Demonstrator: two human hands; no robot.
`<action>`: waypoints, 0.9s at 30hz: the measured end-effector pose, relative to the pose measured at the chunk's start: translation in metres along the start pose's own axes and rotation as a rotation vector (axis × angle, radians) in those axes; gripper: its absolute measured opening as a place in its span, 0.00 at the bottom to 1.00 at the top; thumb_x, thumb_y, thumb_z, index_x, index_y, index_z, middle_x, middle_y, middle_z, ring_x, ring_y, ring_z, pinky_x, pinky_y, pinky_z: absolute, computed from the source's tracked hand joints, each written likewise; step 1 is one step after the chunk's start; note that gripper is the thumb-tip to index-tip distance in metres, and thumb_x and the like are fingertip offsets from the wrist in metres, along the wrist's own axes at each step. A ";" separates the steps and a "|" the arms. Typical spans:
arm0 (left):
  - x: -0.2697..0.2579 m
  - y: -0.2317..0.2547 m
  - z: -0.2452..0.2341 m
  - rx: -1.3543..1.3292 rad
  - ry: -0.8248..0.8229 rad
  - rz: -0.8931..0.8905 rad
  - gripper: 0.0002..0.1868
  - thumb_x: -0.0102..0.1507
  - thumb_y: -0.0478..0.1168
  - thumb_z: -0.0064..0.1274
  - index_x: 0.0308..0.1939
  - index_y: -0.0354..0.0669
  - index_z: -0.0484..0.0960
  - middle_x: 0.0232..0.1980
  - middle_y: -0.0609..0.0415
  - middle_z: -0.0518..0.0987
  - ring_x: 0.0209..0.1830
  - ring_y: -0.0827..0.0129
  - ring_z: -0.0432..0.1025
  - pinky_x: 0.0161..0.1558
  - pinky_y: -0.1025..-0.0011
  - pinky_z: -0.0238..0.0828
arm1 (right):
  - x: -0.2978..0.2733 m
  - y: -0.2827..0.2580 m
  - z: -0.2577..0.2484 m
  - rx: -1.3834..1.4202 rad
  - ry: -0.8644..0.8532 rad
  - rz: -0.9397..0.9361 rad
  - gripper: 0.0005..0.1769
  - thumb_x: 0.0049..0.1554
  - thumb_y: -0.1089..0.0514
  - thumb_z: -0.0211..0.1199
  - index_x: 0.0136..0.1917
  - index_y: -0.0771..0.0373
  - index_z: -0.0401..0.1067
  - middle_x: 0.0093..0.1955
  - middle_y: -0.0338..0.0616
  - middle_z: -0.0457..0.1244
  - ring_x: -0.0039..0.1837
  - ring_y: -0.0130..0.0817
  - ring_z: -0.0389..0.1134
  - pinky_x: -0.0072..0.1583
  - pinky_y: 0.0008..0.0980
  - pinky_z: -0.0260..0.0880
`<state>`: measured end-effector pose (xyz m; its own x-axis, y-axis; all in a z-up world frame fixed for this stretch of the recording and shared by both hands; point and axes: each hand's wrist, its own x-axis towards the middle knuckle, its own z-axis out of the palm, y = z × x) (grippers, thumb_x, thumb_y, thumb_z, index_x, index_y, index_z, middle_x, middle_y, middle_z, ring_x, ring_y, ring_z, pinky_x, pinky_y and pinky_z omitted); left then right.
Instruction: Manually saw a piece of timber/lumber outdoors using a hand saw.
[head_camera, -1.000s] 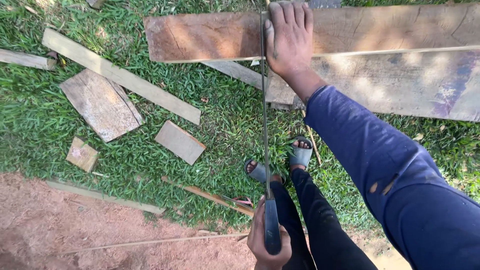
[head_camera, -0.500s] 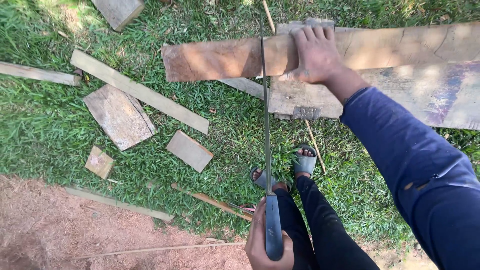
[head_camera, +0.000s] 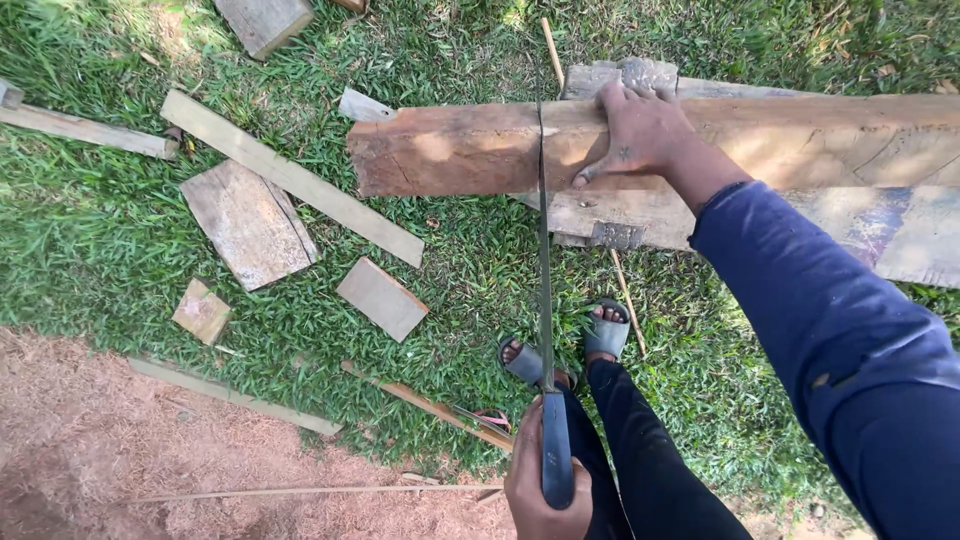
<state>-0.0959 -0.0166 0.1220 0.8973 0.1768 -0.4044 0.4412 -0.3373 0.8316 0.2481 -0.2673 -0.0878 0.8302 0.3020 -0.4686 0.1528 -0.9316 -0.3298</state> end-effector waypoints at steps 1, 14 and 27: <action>-0.002 0.007 -0.003 -0.005 0.000 -0.004 0.39 0.48 0.28 0.51 0.66 0.26 0.70 0.67 0.32 0.75 0.71 0.42 0.70 0.67 0.55 0.68 | -0.004 -0.009 -0.006 -0.005 -0.004 0.000 0.75 0.26 0.08 0.68 0.71 0.62 0.61 0.69 0.57 0.61 0.74 0.59 0.57 0.72 0.63 0.53; -0.048 -0.040 0.006 0.085 0.118 0.033 0.35 0.50 0.29 0.48 0.65 0.30 0.74 0.63 0.35 0.80 0.66 0.46 0.78 0.63 0.60 0.76 | -0.005 -0.029 -0.026 -0.047 -0.143 0.070 0.79 0.26 0.12 0.70 0.81 0.50 0.53 0.76 0.58 0.55 0.77 0.62 0.52 0.73 0.65 0.48; 0.138 -0.004 0.049 0.054 0.146 0.310 0.32 0.53 0.32 0.54 0.64 0.32 0.76 0.60 0.37 0.81 0.59 0.45 0.79 0.61 0.58 0.77 | -0.015 -0.037 -0.029 -0.144 -0.095 0.055 0.78 0.27 0.10 0.68 0.81 0.51 0.55 0.75 0.58 0.56 0.76 0.61 0.54 0.71 0.66 0.51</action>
<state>0.0271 -0.0361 0.0446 0.9795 0.1876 -0.0737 0.1514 -0.4433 0.8835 0.2451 -0.2433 -0.0448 0.7862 0.2608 -0.5602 0.1890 -0.9646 -0.1837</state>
